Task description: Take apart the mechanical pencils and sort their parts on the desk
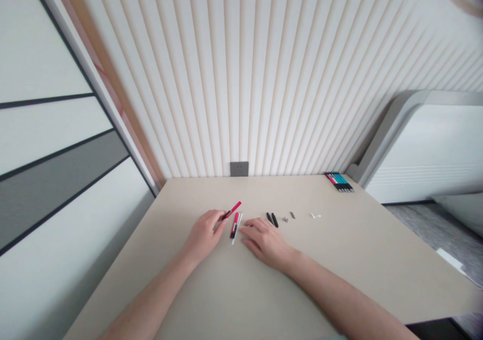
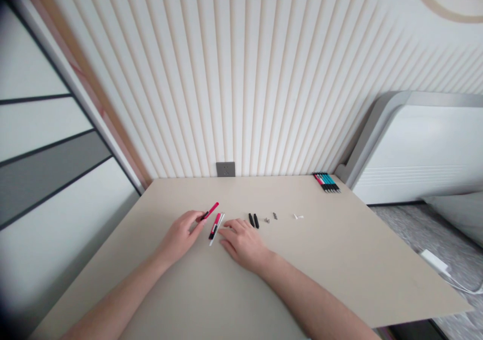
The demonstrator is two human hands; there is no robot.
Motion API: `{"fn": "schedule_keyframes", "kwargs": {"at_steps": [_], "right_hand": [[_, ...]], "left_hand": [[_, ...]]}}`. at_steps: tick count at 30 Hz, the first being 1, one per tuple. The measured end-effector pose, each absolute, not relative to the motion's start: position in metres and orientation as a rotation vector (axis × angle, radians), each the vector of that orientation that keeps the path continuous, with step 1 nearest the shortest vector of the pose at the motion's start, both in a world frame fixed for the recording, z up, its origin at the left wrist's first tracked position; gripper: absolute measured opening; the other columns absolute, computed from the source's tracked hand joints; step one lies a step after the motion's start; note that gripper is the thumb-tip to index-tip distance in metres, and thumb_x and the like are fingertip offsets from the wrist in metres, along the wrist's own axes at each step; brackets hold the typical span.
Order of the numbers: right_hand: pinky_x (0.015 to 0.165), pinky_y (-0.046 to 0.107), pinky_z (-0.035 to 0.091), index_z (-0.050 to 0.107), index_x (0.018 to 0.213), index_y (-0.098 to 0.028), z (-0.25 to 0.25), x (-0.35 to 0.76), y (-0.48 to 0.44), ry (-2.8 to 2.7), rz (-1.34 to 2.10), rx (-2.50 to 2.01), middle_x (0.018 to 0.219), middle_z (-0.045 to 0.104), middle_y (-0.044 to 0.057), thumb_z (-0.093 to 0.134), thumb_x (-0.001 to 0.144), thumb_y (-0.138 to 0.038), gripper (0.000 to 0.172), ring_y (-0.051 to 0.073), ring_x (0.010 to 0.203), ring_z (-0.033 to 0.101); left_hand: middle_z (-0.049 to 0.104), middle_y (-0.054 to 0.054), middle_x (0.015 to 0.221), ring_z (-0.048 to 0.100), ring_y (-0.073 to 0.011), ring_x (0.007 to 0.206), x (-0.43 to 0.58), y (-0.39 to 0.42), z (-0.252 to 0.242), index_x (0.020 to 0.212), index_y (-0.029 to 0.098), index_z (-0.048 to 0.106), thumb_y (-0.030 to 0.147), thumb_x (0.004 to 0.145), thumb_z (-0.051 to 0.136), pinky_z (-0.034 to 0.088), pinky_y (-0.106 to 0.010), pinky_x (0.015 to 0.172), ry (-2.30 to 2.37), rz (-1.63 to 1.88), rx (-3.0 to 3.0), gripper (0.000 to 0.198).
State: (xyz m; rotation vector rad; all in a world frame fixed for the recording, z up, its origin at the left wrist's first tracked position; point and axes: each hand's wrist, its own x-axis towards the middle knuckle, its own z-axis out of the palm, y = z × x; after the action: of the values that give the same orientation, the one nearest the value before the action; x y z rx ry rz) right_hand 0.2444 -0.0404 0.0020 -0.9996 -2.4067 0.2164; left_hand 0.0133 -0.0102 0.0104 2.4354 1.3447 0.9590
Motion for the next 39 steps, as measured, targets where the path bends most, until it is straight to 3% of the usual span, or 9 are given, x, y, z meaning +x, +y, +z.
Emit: {"fn": "schedule_keyframes", "kwargs": {"at_steps": [8, 21, 31, 39], "right_hand": [[0.087, 0.037, 0.042, 0.066, 0.103, -0.020, 0.008, 0.253, -0.035, -2.380, 0.062, -1.108, 0.105, 0.066, 0.009, 0.046, 0.096, -0.020, 0.022, 0.023, 0.099, 0.056], [0.087, 0.037, 0.039, 0.071, 0.098, -0.020, 0.015, 0.340, 0.014, -1.964, -0.148, -1.870, 0.098, 0.070, 0.010, 0.044, 0.097, -0.026, 0.027, 0.023, 0.097, 0.058], [0.095, 0.038, 0.043, 0.060, 0.120, -0.022, 0.010, 0.255, -0.026, -2.453, 0.031, -0.983, 0.119, 0.064, 0.011, 0.048, 0.095, -0.019, 0.028, 0.022, 0.113, 0.055], [0.095, 0.036, 0.041, 0.058, 0.121, -0.023, 0.002, 0.239, -0.031, -2.570, 0.020, -0.812, 0.114, 0.065, 0.009, 0.051, 0.094, -0.019, 0.028, 0.020, 0.111, 0.056]], "left_hand": [[0.066, -0.004, 0.093, 0.061, -0.0209, 0.090, 0.014, -0.009, 0.009, 0.094, 0.020, 0.060, 0.024, 0.092, 0.052, 0.049, -0.034, 0.080, 1.334, 0.888, 2.443, 0.008], [0.065, -0.003, 0.089, 0.060, -0.0193, 0.084, 0.013, -0.011, 0.013, 0.091, 0.020, 0.063, 0.025, 0.092, 0.052, 0.047, -0.031, 0.075, 1.316, 0.856, 2.475, 0.012], [0.064, -0.004, 0.087, 0.060, -0.0200, 0.085, 0.012, -0.009, 0.010, 0.091, 0.020, 0.061, 0.022, 0.091, 0.050, 0.047, -0.032, 0.077, 1.424, 0.863, 2.452, 0.011], [0.065, -0.004, 0.086, 0.059, -0.0193, 0.083, 0.013, -0.009, 0.008, 0.089, 0.019, 0.062, 0.022, 0.091, 0.051, 0.047, -0.032, 0.076, 1.369, 0.855, 2.468, 0.012]]}}
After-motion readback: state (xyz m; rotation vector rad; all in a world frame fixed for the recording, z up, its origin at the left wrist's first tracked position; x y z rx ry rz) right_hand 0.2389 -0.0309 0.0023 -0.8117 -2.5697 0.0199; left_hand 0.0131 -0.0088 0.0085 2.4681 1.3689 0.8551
